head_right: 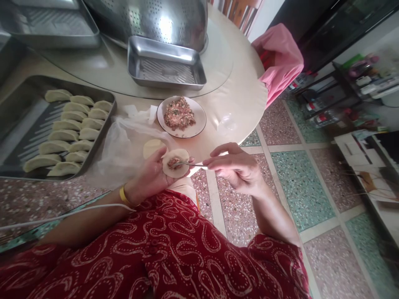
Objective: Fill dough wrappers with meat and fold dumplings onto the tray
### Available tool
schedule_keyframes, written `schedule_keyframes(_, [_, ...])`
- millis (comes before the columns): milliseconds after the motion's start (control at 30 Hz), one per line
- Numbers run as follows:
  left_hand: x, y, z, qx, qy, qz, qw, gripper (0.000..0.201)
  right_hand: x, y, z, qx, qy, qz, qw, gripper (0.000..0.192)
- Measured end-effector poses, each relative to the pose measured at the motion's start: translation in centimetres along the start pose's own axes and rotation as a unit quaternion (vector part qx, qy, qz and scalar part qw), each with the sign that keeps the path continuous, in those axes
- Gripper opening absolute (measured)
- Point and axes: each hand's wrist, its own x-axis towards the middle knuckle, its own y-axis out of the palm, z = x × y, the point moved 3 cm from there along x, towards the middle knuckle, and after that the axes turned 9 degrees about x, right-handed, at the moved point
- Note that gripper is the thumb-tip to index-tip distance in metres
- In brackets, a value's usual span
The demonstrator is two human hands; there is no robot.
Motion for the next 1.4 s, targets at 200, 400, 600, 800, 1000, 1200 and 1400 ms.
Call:
schedule_keyframes(200, [-0.2, -0.2, -0.3, -0.039, 0.021, -0.003, 0.999, 0.058, -0.4, -0.4, -1.3, 0.004, 0.037, -0.175, 0.984, 0.021])
schedule_keyframes(400, [-0.3, -0.5, -0.4, -0.051, 0.022, -0.050, 0.997, 0.062, 1.1, -0.3, -6.3, -0.120, 0.050, -0.221, 0.967, 0.014])
schedule_keyframes(600, [-0.4, -0.5, -0.8, -0.049, 0.024, -0.056, 0.997, 0.064, 2.6, 1.8, -10.3, -0.097, 0.031, -0.099, 0.990, 0.019])
schedule_keyframes(800, [0.0, -0.6, -1.1, -0.049, 0.022, -0.072, 0.996, 0.063, 2.5, 1.0, -9.8, -0.101, 0.014, 0.037, 0.994, 0.034])
schedule_keyframes(1000, [0.4, -0.9, -1.0, -0.052, 0.022, -0.069, 0.996, 0.064, 3.1, -0.2, -10.2, -0.142, 0.007, -0.016, 0.990, 0.025])
schedule_keyframes(1200, [0.0, -1.0, -1.2, -0.051, 0.021, -0.070, 0.996, 0.063, 3.1, 0.3, -10.2, -0.143, 0.016, -0.010, 0.990, 0.024])
schedule_keyframes(1400, [0.1, -1.1, -1.1, -0.057, 0.017, -0.069, 0.996, 0.063, 3.9, -0.6, -9.5, -0.116, 0.030, -0.028, 0.992, 0.018])
